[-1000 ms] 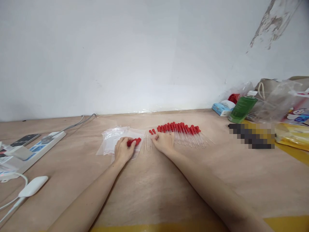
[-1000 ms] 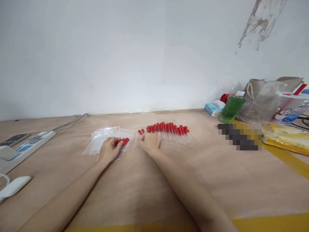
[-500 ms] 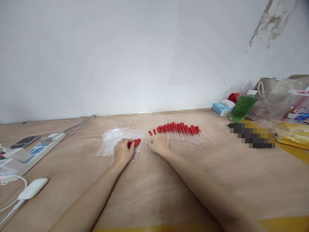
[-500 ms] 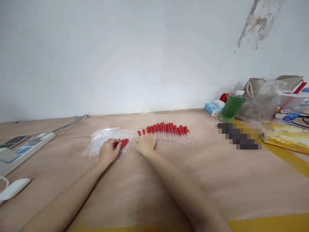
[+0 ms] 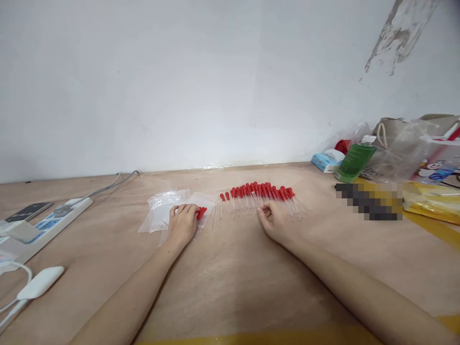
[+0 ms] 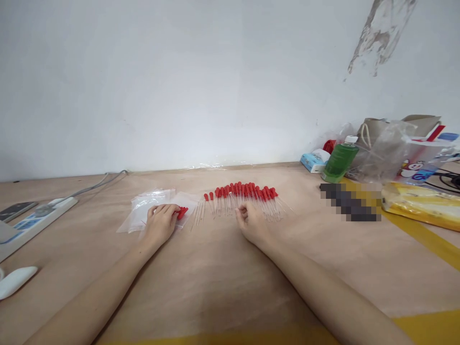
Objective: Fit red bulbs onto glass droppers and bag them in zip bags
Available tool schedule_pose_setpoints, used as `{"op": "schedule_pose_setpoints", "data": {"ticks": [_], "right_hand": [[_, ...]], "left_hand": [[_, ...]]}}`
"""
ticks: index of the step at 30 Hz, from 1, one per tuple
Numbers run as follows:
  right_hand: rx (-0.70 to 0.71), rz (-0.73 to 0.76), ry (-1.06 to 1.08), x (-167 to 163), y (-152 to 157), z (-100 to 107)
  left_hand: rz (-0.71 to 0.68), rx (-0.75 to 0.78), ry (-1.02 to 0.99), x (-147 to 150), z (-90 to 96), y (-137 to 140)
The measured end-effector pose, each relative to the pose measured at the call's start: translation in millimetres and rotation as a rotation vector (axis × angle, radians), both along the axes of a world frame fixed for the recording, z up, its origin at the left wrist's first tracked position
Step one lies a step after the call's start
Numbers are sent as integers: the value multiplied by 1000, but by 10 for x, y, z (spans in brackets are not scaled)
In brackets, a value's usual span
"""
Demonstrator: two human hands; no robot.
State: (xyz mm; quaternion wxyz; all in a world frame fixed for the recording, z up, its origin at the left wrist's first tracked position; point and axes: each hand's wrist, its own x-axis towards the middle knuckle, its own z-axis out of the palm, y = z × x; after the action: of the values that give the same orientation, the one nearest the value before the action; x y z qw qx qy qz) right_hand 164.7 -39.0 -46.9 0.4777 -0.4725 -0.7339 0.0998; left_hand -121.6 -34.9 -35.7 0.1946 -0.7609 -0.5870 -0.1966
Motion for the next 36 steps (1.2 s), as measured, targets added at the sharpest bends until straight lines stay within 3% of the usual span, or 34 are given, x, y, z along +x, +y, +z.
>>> {"op": "schedule_pose_setpoints", "data": {"ticks": [11, 24, 28, 31, 36], "right_hand": [[31, 76, -99, 37, -31, -44], [27, 102, -144, 46, -47, -69], [61, 121, -148, 31, -86, -23], [101, 157, -216, -10, -173, 45], [120, 234, -302, -81, -281, 78]], "left_hand": [[-4, -80, 145, 40, 1, -13], [51, -29, 72, 65, 24, -15], [-80, 53, -237, 151, 60, -87], [-257, -47, -533, 330, 41, -218], [-403, -232, -602, 585, -30, -409]]}}
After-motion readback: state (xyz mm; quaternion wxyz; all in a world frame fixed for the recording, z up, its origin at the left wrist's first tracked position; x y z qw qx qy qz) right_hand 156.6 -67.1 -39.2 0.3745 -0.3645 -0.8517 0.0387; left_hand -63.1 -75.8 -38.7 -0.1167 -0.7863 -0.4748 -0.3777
